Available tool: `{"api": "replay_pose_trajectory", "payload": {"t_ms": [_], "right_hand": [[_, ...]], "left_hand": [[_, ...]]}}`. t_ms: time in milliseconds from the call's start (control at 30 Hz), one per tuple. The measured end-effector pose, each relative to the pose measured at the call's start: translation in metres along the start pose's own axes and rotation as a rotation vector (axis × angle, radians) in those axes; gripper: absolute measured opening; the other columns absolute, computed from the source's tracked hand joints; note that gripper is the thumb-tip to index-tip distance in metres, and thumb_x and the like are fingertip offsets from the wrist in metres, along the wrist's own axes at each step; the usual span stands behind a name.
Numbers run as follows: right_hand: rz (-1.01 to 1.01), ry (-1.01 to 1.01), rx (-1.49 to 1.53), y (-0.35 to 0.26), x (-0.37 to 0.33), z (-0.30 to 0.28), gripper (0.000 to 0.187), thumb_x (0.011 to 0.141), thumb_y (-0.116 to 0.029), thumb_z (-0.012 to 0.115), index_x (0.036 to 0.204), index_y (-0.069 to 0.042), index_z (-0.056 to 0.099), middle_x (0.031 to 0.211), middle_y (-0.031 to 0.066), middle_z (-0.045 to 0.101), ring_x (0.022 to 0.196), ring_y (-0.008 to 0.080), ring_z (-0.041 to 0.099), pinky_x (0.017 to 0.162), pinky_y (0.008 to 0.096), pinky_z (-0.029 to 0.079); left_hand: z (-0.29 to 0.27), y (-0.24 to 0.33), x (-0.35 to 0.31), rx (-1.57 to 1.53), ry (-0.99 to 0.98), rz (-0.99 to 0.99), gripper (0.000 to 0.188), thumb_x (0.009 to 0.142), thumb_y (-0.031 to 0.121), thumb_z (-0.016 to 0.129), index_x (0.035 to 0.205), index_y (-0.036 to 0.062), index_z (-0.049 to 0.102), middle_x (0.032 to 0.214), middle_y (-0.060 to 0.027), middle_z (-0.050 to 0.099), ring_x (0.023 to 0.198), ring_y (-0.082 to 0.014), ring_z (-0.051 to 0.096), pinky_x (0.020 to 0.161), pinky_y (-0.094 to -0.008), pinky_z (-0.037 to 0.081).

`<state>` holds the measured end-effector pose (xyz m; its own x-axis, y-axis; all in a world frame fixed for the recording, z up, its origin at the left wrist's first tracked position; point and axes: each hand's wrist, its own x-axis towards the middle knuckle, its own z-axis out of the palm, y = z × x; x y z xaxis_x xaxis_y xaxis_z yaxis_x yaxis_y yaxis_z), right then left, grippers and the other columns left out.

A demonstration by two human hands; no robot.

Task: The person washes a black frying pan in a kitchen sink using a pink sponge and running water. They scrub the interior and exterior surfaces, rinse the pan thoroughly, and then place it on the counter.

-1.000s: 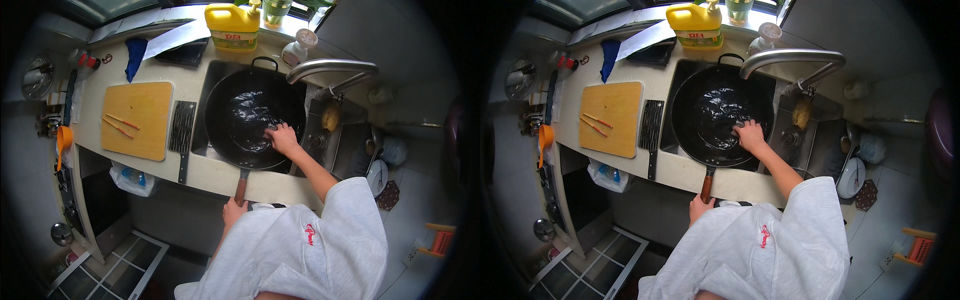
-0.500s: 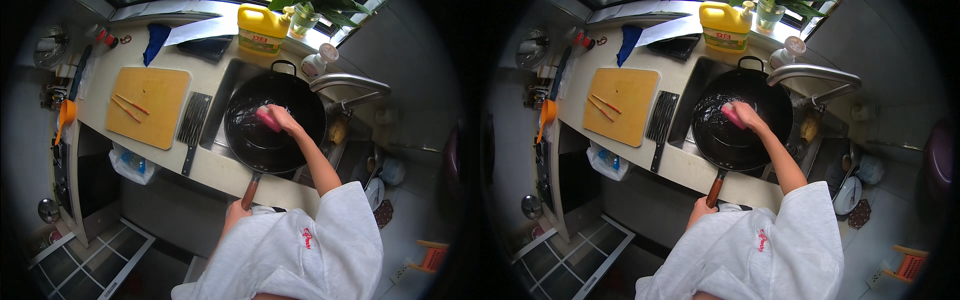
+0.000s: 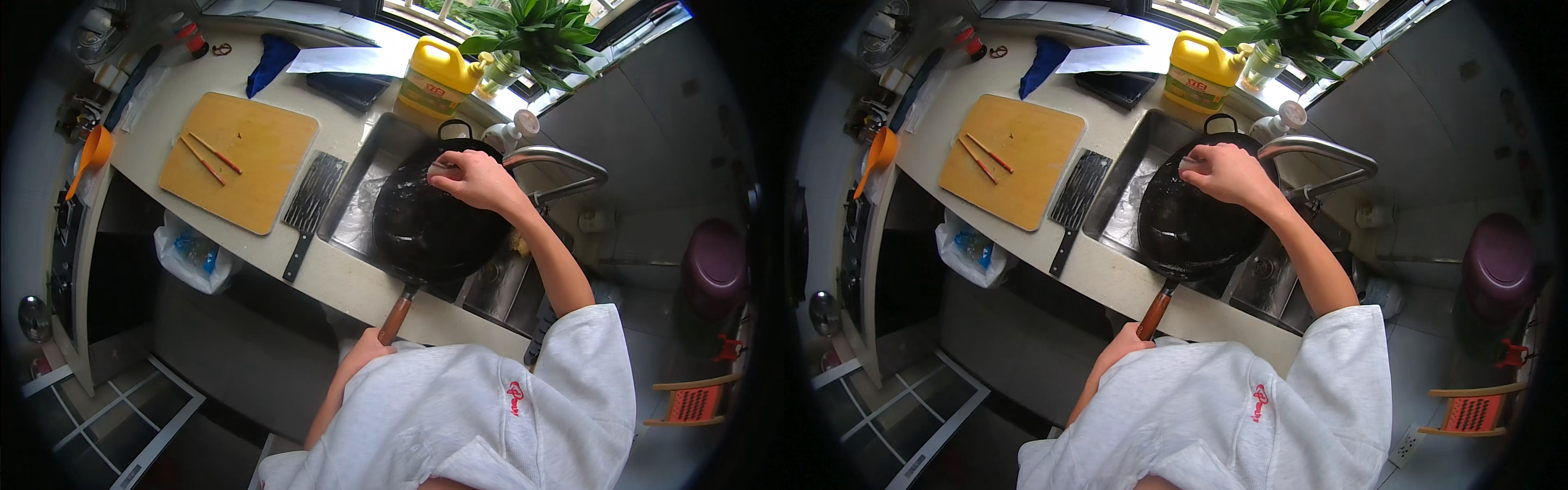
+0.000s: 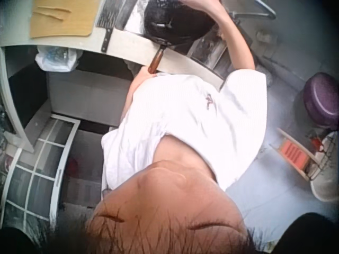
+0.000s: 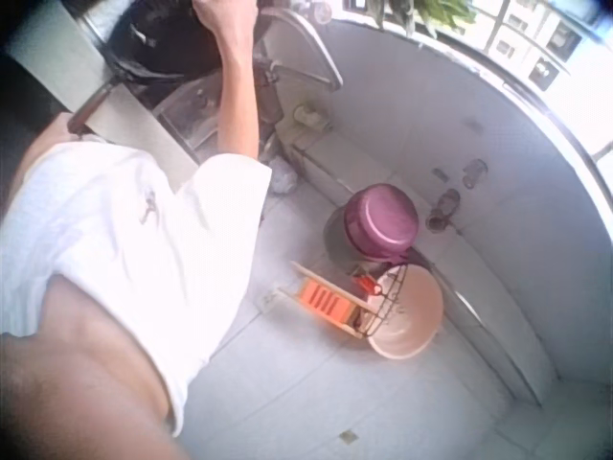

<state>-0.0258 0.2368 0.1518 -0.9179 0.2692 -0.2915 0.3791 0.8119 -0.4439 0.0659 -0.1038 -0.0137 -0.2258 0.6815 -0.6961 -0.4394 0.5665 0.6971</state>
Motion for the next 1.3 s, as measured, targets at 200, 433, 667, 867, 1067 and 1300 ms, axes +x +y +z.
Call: {"api": "replay_pose_trajectory", "payload": {"t_ms": [200, 433, 667, 867, 1067, 1300], "right_hand": [[-0.069, 0.060, -0.061, -0.016, 0.011, 0.001, 0.044, 0.077, -0.037, 0.068, 0.110, -0.007, 0.066, 0.100, 0.0183, 0.066, 0.094, 0.0331, 0.064, 0.083, 0.0385, 0.051], [-0.055, 0.107, -0.278, -0.045, 0.007, -0.014, 0.043, 0.075, -0.036, 0.072, 0.110, -0.012, 0.067, 0.093, 0.0178, 0.063, 0.093, 0.0310, 0.059, 0.084, 0.0376, 0.048], [-0.122, 0.171, -0.161, -0.057, 0.005, -0.038, 0.039, 0.078, -0.037, 0.068, 0.104, -0.008, 0.069, 0.096, 0.0210, 0.064, 0.095, 0.0335, 0.061, 0.086, 0.0402, 0.049], [-0.134, 0.178, -0.160, -0.062, 0.005, -0.041, 0.040, 0.079, -0.038, 0.067, 0.105, -0.008, 0.069, 0.096, 0.0212, 0.063, 0.094, 0.0336, 0.061, 0.086, 0.0396, 0.049], [-0.161, 0.189, -0.167, -0.067, 0.014, -0.036, 0.042, 0.080, -0.041, 0.067, 0.106, -0.008, 0.069, 0.097, 0.0196, 0.061, 0.093, 0.0337, 0.061, 0.085, 0.0393, 0.049], [-0.218, 0.437, 0.357, -0.061, 0.018, -0.026, 0.039, 0.087, -0.037, 0.064, 0.106, -0.002, 0.065, 0.090, 0.0163, 0.067, 0.083, 0.0236, 0.066, 0.075, 0.0316, 0.050]], "left_hand": [[-0.002, -0.003, 0.002, -0.014, -0.072, 0.044, 0.024, 0.066, 0.014, 0.067, 0.066, 0.0012, 0.047, 0.061, -0.0003, 0.043, 0.059, -0.0108, 0.041, 0.054, -0.0306, 0.034], [-0.001, -0.014, 0.009, -0.097, -0.172, 0.086, 0.019, 0.069, 0.011, 0.066, 0.066, 0.0039, 0.049, 0.062, 0.0023, 0.044, 0.059, -0.0082, 0.041, 0.054, -0.0289, 0.035], [-0.005, -0.004, 0.003, -0.212, -0.265, 0.102, 0.015, 0.075, 0.013, 0.066, 0.074, 0.0059, 0.053, 0.068, 0.0025, 0.048, 0.065, -0.0077, 0.045, 0.060, -0.0267, 0.037], [-0.007, -0.004, 0.007, -0.298, -0.354, 0.055, 0.013, 0.076, 0.014, 0.065, 0.078, 0.0057, 0.055, 0.072, 0.0015, 0.053, 0.068, -0.0082, 0.049, 0.063, -0.0253, 0.039], [-0.003, -0.010, 0.008, -0.553, -0.485, 0.039, 0.014, 0.078, 0.012, 0.066, 0.083, 0.0077, 0.053, 0.073, 0.0015, 0.051, 0.068, -0.0077, 0.048, 0.063, -0.0239, 0.038], [-0.007, -0.009, 0.008, -0.807, -0.705, -0.008, 0.014, 0.080, 0.006, 0.062, 0.084, 0.0083, 0.049, 0.069, 0.0022, 0.050, 0.063, -0.0064, 0.048, 0.059, -0.0215, 0.035]]}}
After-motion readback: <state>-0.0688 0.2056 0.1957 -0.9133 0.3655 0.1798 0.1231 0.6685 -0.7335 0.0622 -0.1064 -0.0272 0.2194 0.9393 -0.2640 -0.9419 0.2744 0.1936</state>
